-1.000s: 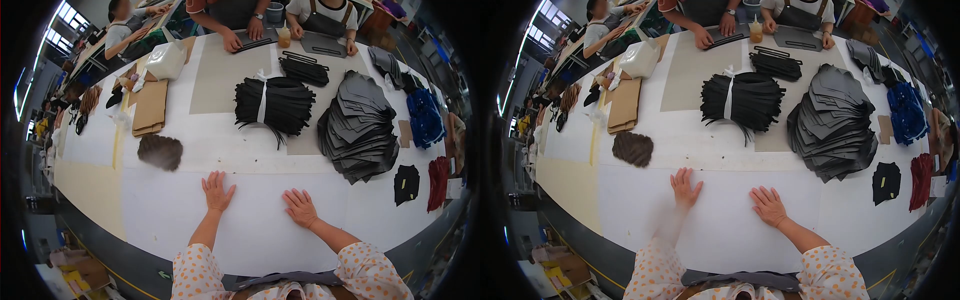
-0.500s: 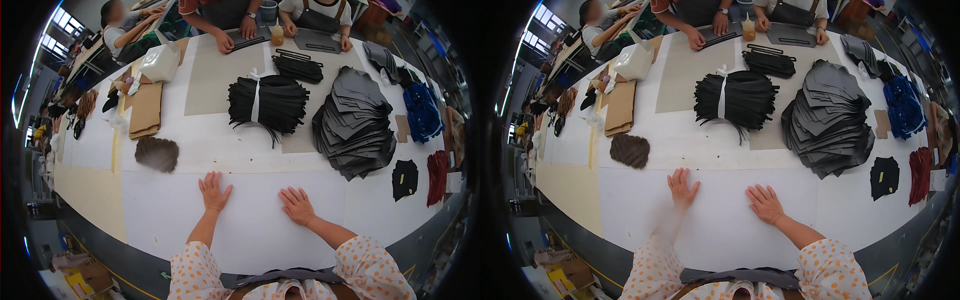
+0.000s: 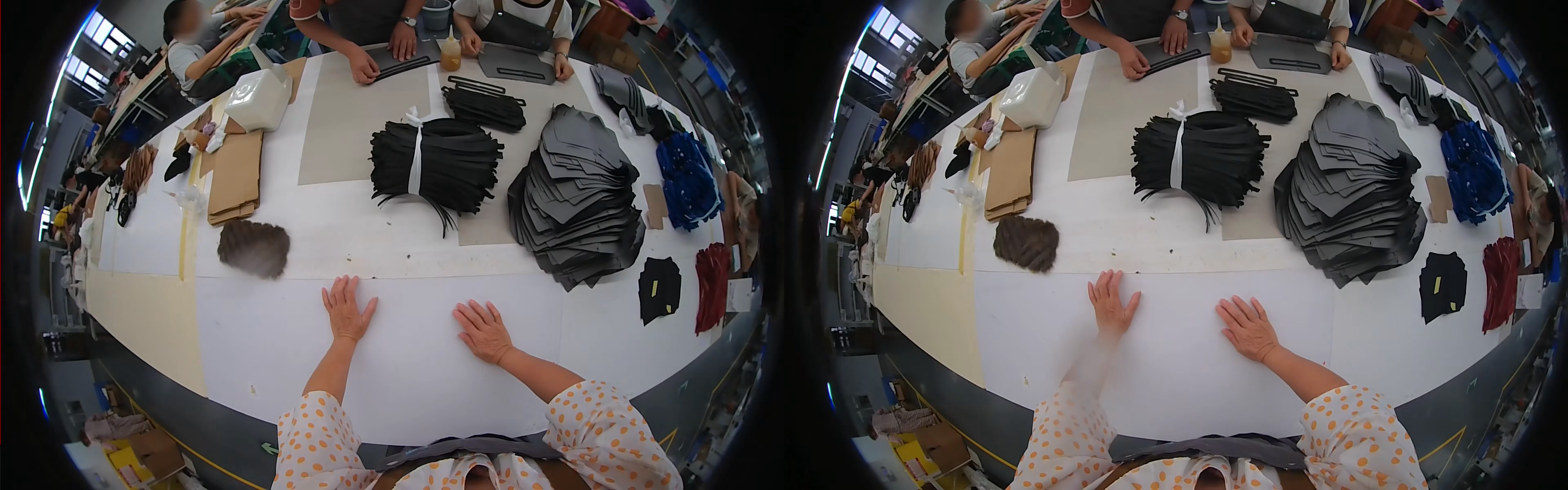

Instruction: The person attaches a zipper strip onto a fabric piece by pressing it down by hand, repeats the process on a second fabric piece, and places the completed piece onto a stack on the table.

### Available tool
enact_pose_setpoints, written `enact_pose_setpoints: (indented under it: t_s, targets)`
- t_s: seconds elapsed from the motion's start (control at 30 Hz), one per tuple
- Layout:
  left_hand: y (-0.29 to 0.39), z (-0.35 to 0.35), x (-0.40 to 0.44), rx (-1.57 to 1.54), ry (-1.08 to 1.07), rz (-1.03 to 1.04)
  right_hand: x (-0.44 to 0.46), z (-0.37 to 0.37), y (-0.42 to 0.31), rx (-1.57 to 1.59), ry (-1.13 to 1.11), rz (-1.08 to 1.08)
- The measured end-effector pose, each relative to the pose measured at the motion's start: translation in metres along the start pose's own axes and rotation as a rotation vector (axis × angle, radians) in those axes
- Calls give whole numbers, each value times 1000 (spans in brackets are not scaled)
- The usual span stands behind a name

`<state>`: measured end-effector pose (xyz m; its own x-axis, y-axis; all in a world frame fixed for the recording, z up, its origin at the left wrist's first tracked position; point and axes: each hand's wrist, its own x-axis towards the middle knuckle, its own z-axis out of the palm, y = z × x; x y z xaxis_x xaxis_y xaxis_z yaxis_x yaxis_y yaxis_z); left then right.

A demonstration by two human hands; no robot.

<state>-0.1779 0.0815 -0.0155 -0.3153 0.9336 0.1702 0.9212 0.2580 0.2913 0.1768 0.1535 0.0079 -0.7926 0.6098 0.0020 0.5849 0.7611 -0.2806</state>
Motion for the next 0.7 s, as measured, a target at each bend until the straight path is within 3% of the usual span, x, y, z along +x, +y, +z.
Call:
enact_pose_setpoints:
  t_s: [0.7]
  targets:
    - [-2,2,0,6,10,6,1,-1,0,3,-14,11]
